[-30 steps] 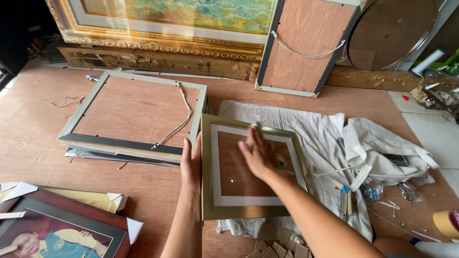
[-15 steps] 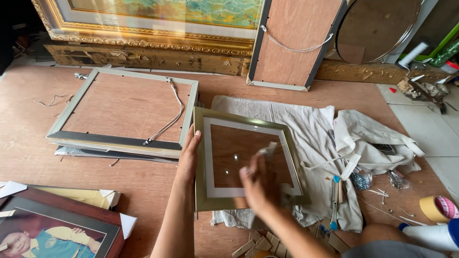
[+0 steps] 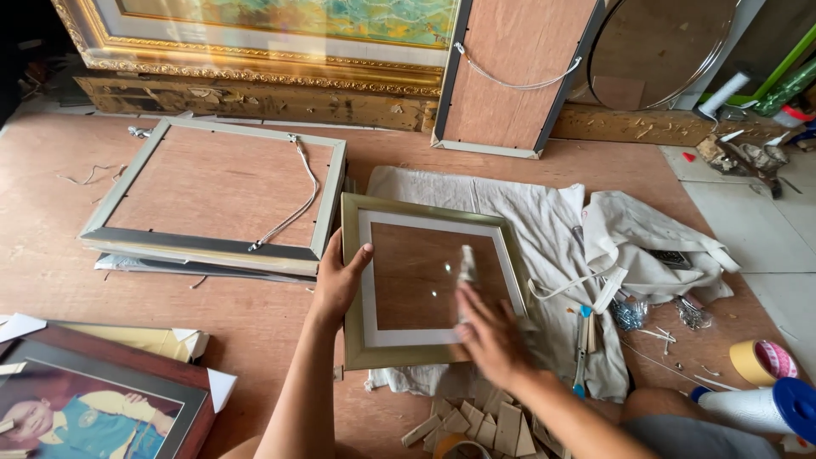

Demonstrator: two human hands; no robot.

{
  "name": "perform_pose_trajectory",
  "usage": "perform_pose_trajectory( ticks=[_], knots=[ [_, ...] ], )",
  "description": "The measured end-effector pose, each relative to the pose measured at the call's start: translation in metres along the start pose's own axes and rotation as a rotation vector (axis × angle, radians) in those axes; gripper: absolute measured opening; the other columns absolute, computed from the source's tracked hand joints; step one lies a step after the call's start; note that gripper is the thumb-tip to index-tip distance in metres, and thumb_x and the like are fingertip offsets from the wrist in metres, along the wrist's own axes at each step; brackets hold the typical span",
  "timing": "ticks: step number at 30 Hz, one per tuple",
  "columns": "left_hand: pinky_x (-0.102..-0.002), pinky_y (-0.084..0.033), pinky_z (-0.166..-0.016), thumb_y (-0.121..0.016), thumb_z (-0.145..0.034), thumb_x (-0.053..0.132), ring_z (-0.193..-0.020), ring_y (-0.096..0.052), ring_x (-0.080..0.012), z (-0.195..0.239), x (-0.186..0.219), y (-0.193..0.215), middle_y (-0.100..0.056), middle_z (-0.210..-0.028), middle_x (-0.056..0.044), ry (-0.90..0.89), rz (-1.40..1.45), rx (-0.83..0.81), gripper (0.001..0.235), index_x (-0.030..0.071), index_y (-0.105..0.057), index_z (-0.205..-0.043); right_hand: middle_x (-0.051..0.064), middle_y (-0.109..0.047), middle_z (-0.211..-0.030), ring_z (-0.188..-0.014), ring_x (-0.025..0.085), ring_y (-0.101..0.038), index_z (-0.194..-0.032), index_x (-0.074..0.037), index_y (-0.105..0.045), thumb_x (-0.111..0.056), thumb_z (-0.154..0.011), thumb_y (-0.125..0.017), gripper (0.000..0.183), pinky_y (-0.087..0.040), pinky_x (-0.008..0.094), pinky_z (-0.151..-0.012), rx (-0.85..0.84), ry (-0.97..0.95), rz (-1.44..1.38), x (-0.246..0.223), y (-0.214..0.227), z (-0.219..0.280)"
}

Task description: The person sits on the floor and assembles a picture frame by attaching a metal hanging wire to the back using a staple gun. They wipe the frame with a cloth, remove protective plastic, and secure the wire at multiple points.

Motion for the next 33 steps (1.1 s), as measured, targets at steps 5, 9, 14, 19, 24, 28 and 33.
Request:
perform_pose_trajectory(
  ticks=[5, 9, 14, 19, 24, 28, 33],
  knots=[
    [-0.051, -0.033, -0.134, -0.075, -0.102, 0.036, -0.166, -0.039, -0.0352, 0.001, 0.001, 0.0, -0.046, -0.176, -0.024, -0.178, 0.0, -0.045, 0.088, 0.002, -0.036, -0.173, -0.003, -0.06, -0.16, -0.152, 0.017, -0.055, -0.147, -0.021, -0.066, 0.005, -0.1, -0.061, 0.054, -0.043, 0.037, -0.129, 0.126, -0.081, -0.054, 0.158, 0.038, 0.032],
    [-0.067, -0.028, -0.134, -0.081, -0.103, 0.03, -0.163, -0.034, -0.0536, 0.017, 0.025, -0.005, -0.042, -0.171, -0.041, -0.313, -0.13, -0.054, 0.095, -0.006, -0.03, -0.174, -0.006, -0.043, -0.185, -0.174, 0.03, -0.025, -0.151, -0.038, -0.072, -0.036, -0.103, -0.069, 0.048, -0.028, 0.071, -0.118, 0.3, -0.624, 0.526, 0.239, 0.075, 0.058],
    [-0.067, -0.05, -0.116, -0.091, -0.089, 0.049, -0.137, -0.063, -0.0545, 0.029, 0.042, -0.012, -0.067, -0.152, -0.031, -0.426, -0.417, 0.055, 0.11, 0.015, -0.037, -0.178, 0.009, -0.067, -0.148, -0.139, 0.038, -0.066, -0.143, -0.022, -0.069, -0.046, -0.103, -0.072, 0.047, -0.05, 0.059, -0.106, 0.603, -0.476, -0.033, 0.197, 0.095, 0.019],
    [-0.074, -0.056, -0.105, -0.088, -0.079, 0.067, -0.119, -0.069, -0.0666, 0.064, 0.064, -0.015, -0.07, -0.136, -0.046, -0.542, -0.605, 0.117, 0.126, 0.014, -0.033, -0.18, 0.01, -0.063, -0.135, -0.132, 0.034, -0.061, -0.131, -0.019, -0.063, -0.077, -0.109, -0.059, 0.062, -0.042, 0.05, -0.104, 0.615, -0.847, -0.78, 0.174, 0.094, 0.035],
    [-0.08, -0.052, -0.101, -0.035, -0.107, 0.049, -0.122, -0.064, -0.0693, 0.102, 0.069, -0.006, -0.069, -0.14, -0.039, -0.515, -0.424, 0.213, 0.07, 0.018, -0.035, -0.17, 0.025, -0.037, -0.181, -0.171, 0.036, -0.029, -0.17, -0.004, -0.047, -0.055, -0.112, -0.064, 0.079, -0.022, 0.047, -0.142, 0.827, -0.65, -1.339, 0.08, 0.149, 0.056],
    [-0.066, -0.052, -0.103, -0.036, -0.119, 0.046, -0.122, -0.068, -0.057, 0.105, 0.041, 0.035, -0.069, -0.127, -0.031, -0.484, -0.395, 0.456, 0.044, 0.017, -0.05, -0.148, 0.011, -0.042, -0.18, -0.167, 0.021, -0.035, -0.168, -0.008, -0.051, -0.048, -0.111, -0.069, 0.072, -0.022, 0.042, -0.141, 0.796, -0.477, -1.467, 0.088, 0.129, 0.056],
    [-0.057, -0.05, -0.111, -0.034, -0.123, 0.056, -0.125, -0.065, -0.0445, 0.163, 0.038, 0.056, -0.064, -0.128, -0.02, -0.354, -0.297, 0.602, 0.04, 0.023, -0.046, -0.142, 0.004, -0.051, -0.174, -0.163, 0.017, -0.039, -0.165, -0.011, -0.056, -0.044, -0.11, -0.071, 0.066, -0.025, 0.041, -0.141, 0.707, -0.408, -1.567, 0.083, 0.094, 0.067]
  ],
)
Point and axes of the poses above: each hand's wrist, its own z-axis away from the middle knuckle, its own y-axis out of the back of the hand, x = y × z, the point moved 9 cm from there along -z, towards the middle knuckle
